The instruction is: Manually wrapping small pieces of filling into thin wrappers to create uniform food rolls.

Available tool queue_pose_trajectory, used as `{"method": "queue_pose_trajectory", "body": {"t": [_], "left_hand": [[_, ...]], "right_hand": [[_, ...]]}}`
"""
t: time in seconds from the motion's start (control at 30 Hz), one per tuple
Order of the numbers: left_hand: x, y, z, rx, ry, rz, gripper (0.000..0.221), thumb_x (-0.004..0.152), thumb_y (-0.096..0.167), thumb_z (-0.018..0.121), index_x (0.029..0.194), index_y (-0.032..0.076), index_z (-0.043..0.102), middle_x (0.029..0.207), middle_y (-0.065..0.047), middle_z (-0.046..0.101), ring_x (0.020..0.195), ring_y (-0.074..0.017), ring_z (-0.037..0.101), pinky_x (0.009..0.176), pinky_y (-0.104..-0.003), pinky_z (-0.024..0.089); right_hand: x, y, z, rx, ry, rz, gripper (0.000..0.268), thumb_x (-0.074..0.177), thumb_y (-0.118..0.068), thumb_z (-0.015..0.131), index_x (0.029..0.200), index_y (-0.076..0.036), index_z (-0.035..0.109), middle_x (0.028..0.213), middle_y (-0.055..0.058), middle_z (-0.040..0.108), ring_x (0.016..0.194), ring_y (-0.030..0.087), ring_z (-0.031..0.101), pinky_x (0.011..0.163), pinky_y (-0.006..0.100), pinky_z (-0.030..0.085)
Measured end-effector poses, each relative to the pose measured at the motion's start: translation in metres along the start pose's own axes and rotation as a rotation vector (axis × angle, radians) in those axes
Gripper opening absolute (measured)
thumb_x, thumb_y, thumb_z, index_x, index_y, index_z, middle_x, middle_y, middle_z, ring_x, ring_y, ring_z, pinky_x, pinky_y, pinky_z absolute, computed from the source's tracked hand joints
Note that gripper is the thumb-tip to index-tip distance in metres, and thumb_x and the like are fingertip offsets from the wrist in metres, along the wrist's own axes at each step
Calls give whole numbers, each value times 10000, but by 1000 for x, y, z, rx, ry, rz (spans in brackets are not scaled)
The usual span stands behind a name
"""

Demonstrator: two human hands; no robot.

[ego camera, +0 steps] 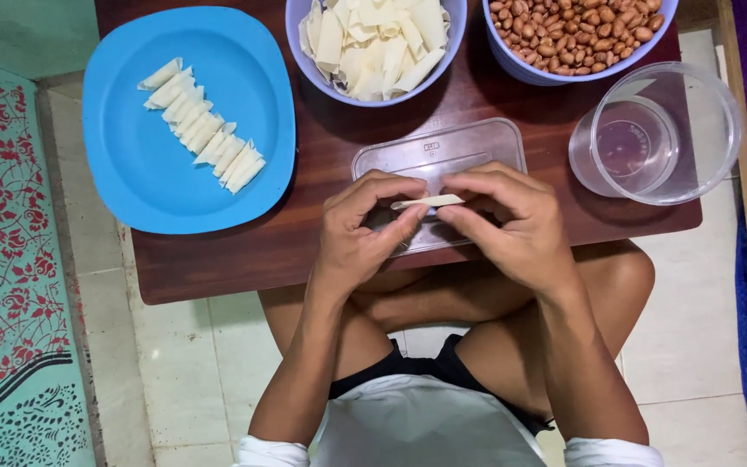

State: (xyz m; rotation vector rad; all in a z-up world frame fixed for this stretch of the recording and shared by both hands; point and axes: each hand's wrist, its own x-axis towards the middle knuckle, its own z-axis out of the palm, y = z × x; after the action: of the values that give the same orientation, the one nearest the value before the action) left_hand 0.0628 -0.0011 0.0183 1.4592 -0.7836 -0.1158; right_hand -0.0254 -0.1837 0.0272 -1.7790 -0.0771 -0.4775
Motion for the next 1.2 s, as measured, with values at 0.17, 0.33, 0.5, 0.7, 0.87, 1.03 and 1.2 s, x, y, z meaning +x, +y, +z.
{"method": "queue_pose_trajectory", "body": {"t": [0.17,0.33,0.5,0.7,0.87,1.03,1.2], "left_hand": [[-1,-2,1,-6,-4,-12,190,903,64,796,1086,35,752,919,-108,750,866,-222,734,805,-370,580],[-1,-2,-1,-5,7,-21,200,902,61,796,1093,28,745,907,-113,742,852,-215,726,798,-368,576],[-1,-2,1,0,-7,-30,216,896,74,800,1101,33,746,904,-115,744,852,-227,734,795,-372,581],[-1,-3,-1,-3,-3,-44,220,895,68,800,1104,32,743,899,-114,742,856,-222,731,797,-370,576],[-1,-4,1,2,-16,-40,229,888,75,805,1106,38,747,905,-105,747,864,-225,732,807,-371,577],[-1,-5,2,18,-29,-17,232,888,54,805,1110,30,745,908,-113,751,873,-255,739,818,-382,581],[-1,-3,3,20,-14,-5,223,889,41,802,1105,36,745,914,-110,751,876,-255,739,819,-387,580]], "right_hand": [[-2,-1,0,-54,-16,-33,122,908,17,781,1026,40,768,833,153,720,731,226,701,621,353,569],[-3,4,0,-64,33,-38,121,892,6,814,1001,25,765,864,149,736,757,221,710,668,347,559],[0,-4,4,-88,-7,-50,88,906,-12,793,993,-1,783,838,135,755,740,247,740,661,354,573],[-1,1,1,-60,10,-46,137,894,-25,812,1015,17,764,886,162,750,772,252,723,696,361,577],[1,-3,3,-57,-28,-36,74,922,-12,769,992,10,776,857,147,755,732,246,722,664,362,572],[1,-3,3,-37,-33,-10,66,920,-13,770,982,10,776,870,149,760,754,231,725,677,348,583],[0,0,1,-19,-35,-6,62,920,-7,773,974,21,758,894,170,765,787,225,730,677,347,584]]}}
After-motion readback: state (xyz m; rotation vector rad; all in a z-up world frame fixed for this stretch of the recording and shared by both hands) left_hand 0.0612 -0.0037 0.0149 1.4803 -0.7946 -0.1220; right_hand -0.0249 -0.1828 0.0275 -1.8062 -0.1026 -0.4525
